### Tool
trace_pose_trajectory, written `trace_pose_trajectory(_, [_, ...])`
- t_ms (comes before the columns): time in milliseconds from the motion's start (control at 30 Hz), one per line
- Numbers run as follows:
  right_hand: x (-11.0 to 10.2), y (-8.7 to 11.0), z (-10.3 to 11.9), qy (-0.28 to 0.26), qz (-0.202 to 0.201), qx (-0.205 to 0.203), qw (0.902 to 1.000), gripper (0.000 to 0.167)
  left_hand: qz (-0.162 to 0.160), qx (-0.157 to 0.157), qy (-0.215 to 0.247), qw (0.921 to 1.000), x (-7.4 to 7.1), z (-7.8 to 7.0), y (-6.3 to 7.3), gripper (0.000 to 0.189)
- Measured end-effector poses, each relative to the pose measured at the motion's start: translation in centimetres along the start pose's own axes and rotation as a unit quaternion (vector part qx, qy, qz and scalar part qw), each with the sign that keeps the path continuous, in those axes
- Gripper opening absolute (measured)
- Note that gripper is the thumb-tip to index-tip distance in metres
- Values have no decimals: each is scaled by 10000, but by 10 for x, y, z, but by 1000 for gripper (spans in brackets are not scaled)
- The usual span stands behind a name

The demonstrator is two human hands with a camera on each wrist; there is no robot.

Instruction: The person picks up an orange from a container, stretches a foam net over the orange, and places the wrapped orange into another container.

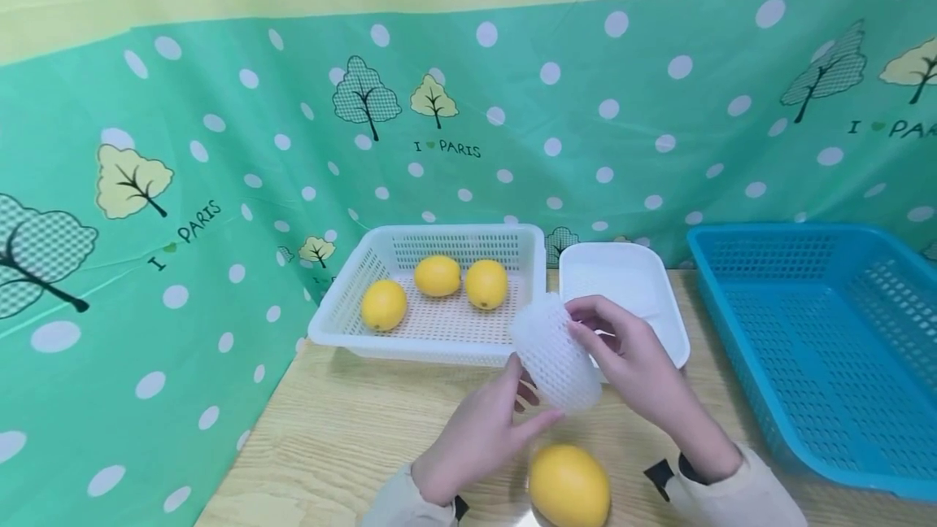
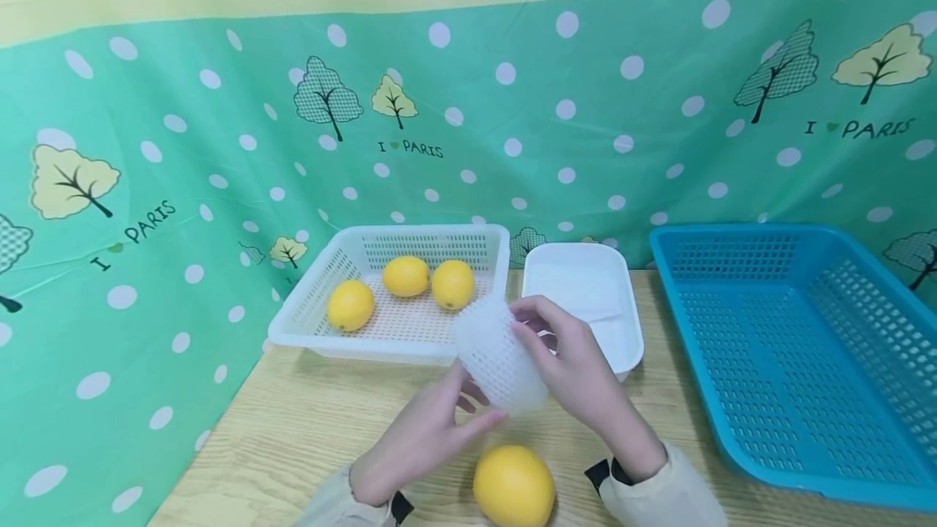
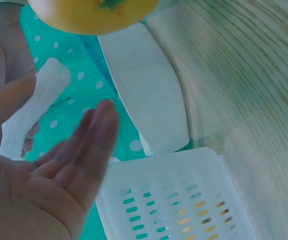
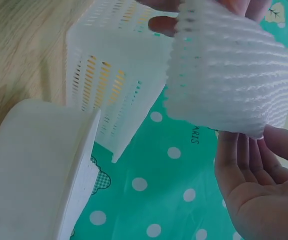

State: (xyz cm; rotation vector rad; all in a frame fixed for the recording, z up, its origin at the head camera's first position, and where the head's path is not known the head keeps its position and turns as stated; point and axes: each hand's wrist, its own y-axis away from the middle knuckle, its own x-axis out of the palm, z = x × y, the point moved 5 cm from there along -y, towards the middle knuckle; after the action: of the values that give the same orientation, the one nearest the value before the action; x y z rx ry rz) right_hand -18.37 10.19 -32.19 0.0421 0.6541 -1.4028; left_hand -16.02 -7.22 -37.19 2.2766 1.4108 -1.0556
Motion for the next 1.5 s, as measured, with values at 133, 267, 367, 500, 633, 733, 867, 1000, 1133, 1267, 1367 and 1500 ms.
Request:
trace_pose_trajectory(133, [5,1,1,43,193,-69,9998,20,-101,185,451,9988,-4,-1,-3,28])
trace_pose_trajectory(267, [7,2,3,294,76,-203,9993,23,-192,199,700,9972,-7,1,-5,23])
trace_pose_trajectory(367, [6,3,4,478,-178,-326,9982,26,-324,132,850,9958,-9,4,-5,24])
trace_pose_trajectory(500, [11,5,5,592,-73,-359,9976,23,-580,101,873,9944,-15,4,-5,28])
trace_pose_trajectory(633, [18,12,1,419,405,-297,9979,22,-751,14,1018,9920,-20,3,-5,31])
trace_pose_trajectory(733, [19,19,-2,158,596,-491,9969,28,-758,-79,1330,9882,-20,4,-5,32])
trace_pose_trajectory(867, [18,28,-3,68,705,-1154,9908,46,-694,-216,1681,9831,-19,6,-5,33])
trace_pose_trajectory(1000, [21,32,-2,284,771,-1573,9841,59,-673,-217,1758,9819,-19,6,-4,31])
trace_pose_trajectory(1133, [28,31,-4,289,762,-1456,9860,53,-650,-112,1700,9832,-18,5,-3,29])
trace_pose_trajectory(1267, [31,30,-6,30,772,-1046,9915,39,-785,-11,1390,9872,-18,4,-2,26])
trace_pose_trajectory(1367, [31,30,-6,-137,776,-810,9936,31,-944,15,1202,9883,-20,4,-2,21])
trace_pose_trajectory(1500, [28,30,-7,-239,643,-582,9959,26,-1050,36,1142,9879,-20,1,-1,13])
